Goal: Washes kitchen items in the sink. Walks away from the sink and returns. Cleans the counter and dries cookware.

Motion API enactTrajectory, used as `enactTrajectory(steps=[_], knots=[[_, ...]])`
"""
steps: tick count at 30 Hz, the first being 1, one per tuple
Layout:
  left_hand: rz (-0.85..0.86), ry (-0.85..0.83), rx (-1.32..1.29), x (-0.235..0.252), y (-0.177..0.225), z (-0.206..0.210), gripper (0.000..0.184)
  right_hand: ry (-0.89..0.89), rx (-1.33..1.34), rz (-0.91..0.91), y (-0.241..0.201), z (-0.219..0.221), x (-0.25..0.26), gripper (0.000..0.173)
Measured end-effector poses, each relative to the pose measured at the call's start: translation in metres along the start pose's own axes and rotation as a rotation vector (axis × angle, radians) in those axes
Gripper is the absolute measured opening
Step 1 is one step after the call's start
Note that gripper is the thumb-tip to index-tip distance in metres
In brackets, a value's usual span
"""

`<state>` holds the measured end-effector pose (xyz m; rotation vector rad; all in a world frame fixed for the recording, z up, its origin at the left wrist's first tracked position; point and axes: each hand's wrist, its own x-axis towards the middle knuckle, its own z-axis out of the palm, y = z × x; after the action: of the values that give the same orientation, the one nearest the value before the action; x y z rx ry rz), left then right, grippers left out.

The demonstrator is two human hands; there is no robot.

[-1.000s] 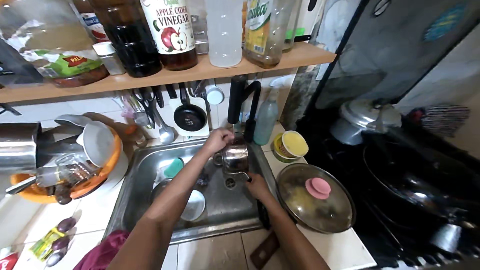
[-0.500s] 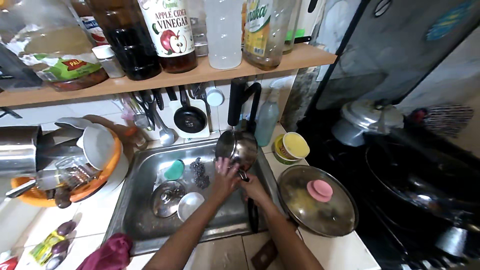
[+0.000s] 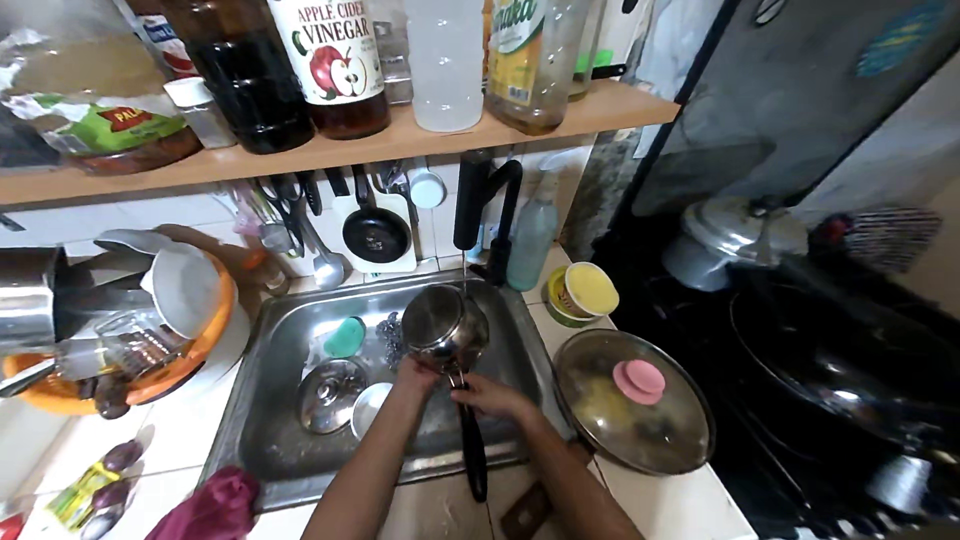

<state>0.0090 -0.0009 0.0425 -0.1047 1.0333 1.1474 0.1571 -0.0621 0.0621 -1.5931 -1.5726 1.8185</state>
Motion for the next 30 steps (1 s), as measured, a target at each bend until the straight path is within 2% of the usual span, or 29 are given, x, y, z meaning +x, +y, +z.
enactTrajectory(steps=[2,5,7,9,13,17,20,23,26,28,30], knots=[[0.049,0.034,0.032,0.009,0.006,0.002,0.023,-0.005,-0.2,0.096,-0.016,-0.028,-0.007,0.039],[0.066,0.04,0.028,0.014,0.012,0.008,0.036,0.343,-0.31,0.13,-0.046,-0.07,-0.009,0.036],[0.062,0.039,0.014,0.013,0.014,0.012,0.037,0.547,-0.339,0.046,-0.056,-0.093,0.008,0.041],[0.046,0.064,0.009,0.01,0.015,0.018,0.031,0.638,-0.371,-0.09,-0.06,-0.109,0.03,0.048],[0.005,0.076,0.022,0.014,0.014,0.021,0.022,0.613,-0.427,-0.301,-0.067,-0.126,0.066,0.06],[-0.002,0.042,-0.023,0.016,0.01,0.02,0.021,0.571,-0.462,-0.277,-0.083,-0.123,0.065,0.054],[0.001,0.028,-0.045,0.015,0.006,0.02,0.017,0.565,-0.455,-0.237,-0.083,-0.123,0.056,0.061],[-0.025,-0.013,-0.058,0.019,-0.001,0.019,0.026,0.563,-0.51,-0.215,-0.077,-0.124,0.053,0.059],[-0.035,0.015,-0.042,0.019,-0.008,0.024,0.028,0.63,-0.742,-0.349,-0.071,-0.107,0.062,0.049],[-0.019,0.047,-0.028,0.019,-0.011,0.03,0.029,0.546,-0.797,-0.422,-0.069,-0.088,0.064,0.049],[0.021,0.038,-0.003,0.019,-0.01,0.036,0.035,0.332,-0.823,-0.386,-0.074,-0.071,0.065,0.052]])
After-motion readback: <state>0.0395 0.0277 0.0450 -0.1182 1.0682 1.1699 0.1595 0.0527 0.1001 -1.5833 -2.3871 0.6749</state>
